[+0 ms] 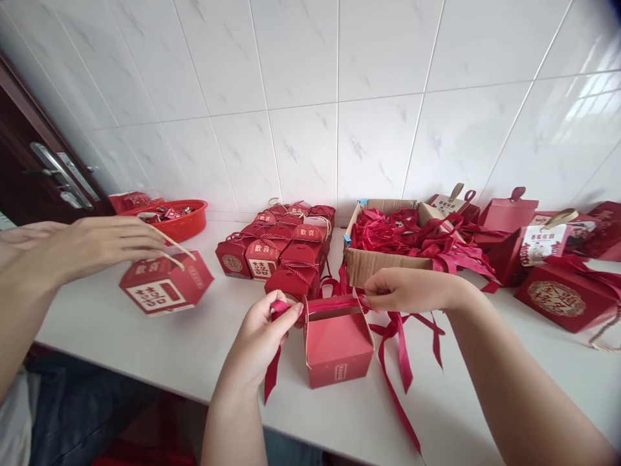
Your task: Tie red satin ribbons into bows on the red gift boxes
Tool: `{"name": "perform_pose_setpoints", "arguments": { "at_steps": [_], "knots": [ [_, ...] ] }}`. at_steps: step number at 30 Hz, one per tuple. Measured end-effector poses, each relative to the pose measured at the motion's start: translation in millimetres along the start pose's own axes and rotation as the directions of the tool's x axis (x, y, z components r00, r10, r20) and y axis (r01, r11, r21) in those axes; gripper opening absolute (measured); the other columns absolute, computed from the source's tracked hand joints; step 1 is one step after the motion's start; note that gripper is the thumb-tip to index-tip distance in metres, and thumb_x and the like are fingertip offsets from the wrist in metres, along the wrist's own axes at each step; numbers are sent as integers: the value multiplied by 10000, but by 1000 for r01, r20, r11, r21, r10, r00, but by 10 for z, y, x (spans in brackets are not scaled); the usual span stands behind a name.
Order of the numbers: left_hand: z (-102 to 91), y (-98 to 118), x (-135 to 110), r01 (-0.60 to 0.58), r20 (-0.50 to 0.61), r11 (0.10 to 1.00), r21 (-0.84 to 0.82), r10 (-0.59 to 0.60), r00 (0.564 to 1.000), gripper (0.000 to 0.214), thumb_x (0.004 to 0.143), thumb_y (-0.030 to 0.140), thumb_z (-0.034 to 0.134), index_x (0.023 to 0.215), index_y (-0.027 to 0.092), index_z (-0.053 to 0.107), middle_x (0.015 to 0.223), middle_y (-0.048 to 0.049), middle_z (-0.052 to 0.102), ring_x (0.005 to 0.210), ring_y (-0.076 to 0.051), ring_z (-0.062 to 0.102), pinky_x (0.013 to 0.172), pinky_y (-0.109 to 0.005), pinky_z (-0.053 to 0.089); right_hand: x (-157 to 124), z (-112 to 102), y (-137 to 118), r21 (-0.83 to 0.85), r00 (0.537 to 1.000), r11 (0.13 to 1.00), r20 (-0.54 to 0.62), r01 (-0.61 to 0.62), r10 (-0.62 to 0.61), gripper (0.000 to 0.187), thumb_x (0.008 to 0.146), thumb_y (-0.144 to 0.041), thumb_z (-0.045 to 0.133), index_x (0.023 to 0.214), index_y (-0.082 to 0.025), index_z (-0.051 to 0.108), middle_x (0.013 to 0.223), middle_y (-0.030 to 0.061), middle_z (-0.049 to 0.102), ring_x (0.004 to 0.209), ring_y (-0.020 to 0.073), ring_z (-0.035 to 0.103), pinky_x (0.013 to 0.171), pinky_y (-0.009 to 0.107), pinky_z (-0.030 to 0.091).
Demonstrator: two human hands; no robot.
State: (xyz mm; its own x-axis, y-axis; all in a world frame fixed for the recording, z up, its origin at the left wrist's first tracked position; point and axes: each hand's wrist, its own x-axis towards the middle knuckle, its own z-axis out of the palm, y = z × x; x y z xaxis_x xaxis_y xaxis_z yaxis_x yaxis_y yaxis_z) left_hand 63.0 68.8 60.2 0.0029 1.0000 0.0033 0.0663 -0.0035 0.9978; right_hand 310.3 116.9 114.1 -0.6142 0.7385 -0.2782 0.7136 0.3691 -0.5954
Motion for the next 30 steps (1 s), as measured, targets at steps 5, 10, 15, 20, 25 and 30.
{"name": "perform_pose_setpoints", "arguments": {
  "at_steps": [5,10,15,20,25,30],
  "knots": [
    [22,-21,17,-24,19,991,135,22,1000,365,767,408,646,637,196,380,618,60,420,547,-92,348,506,-209,271,35,12,-16,-48,998,998,56,-27,30,223,788,-256,474,602,-187,373,580,-40,363,508,86,312,465,247,238],
    [14,-112,70,23,41,971,237,-34,999,342,769,431,645,659,199,419,648,54,447,565,-109,385,529,-224,334,123,35,88,-98,983,993,160,-71,86,139,724,-217,486,592,-183,456,559,-35,400,475,85,302,443,250,219],
    [-18,-120,72,13,52,970,242,-26,998,315,766,431,650,658,200,465,670,32,503,618,-137,444,550,-234,383,137,31,138,-97,982,993,168,-73,88,134,736,-251,497,622,-185,522,573,-24,454,477,96,341,444,256,230],
    [-12,-97,51,9,16,974,225,-13,1000,286,737,405,671,634,207,493,655,18,519,624,-156,477,551,-247,405,117,23,143,-122,981,989,164,-89,108,171,769,-292,507,636,-185,526,584,-18,451,489,101,343,463,258,250],
    [-18,-117,44,-10,-40,933,359,27,999,328,734,417,663,608,209,443,608,35,442,568,-140,423,512,-233,357,98,4,131,-146,978,984,166,-100,124,212,797,-300,482,623,-184,518,588,-8,481,501,112,377,487,264,284],
    [-61,-120,36,20,-2,929,369,-21,1000,425,699,500,681,577,205,401,586,56,362,534,-125,377,505,-227,328,114,27,117,-148,978,984,164,-103,127,213,800,-289,463,620,-183,503,643,19,560,558,133,472,534,273,347]
  ]
}}
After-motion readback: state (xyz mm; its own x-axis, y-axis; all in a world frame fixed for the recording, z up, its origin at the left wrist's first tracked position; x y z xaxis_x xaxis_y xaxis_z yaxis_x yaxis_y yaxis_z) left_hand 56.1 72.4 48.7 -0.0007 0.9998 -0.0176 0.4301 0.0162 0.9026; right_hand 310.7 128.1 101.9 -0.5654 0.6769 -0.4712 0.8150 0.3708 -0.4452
